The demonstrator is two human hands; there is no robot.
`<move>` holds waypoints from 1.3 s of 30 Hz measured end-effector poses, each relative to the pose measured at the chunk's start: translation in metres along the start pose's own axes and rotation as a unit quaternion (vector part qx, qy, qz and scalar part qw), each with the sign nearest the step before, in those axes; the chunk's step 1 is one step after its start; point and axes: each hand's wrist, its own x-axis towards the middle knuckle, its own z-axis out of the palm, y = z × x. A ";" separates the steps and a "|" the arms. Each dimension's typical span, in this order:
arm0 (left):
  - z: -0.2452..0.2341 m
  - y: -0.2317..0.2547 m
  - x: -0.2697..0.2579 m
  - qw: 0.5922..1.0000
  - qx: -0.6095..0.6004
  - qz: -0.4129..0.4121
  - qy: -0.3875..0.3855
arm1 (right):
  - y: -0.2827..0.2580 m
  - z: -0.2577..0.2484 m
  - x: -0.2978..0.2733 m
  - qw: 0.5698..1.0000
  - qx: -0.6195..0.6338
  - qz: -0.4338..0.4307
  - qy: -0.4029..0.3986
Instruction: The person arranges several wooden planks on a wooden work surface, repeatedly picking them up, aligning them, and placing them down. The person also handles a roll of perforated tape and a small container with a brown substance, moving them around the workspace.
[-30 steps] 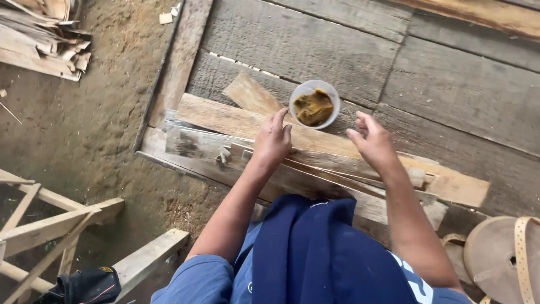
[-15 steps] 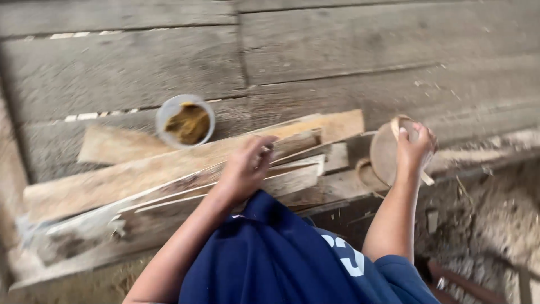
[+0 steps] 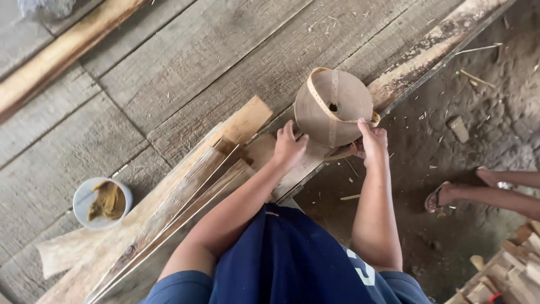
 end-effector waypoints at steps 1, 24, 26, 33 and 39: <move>0.004 -0.005 0.015 1.000 0.009 0.002 -0.002 | -0.005 -0.002 -0.008 1.000 0.008 0.004 0.001; -0.036 0.040 -0.012 0.878 -0.474 0.059 0.000 | -0.127 0.024 -0.132 0.912 0.393 0.019 -0.119; -0.056 0.032 -0.013 0.853 -0.511 0.104 0.031 | -0.145 0.054 -0.155 0.920 0.366 -0.033 -0.134; -0.202 -0.007 -0.050 0.762 -0.585 0.238 0.140 | -0.226 0.173 -0.246 0.837 0.372 -0.058 -0.396; -0.354 -0.102 -0.068 0.716 -0.593 0.266 0.256 | -0.249 0.345 -0.343 0.894 0.171 -0.086 -0.404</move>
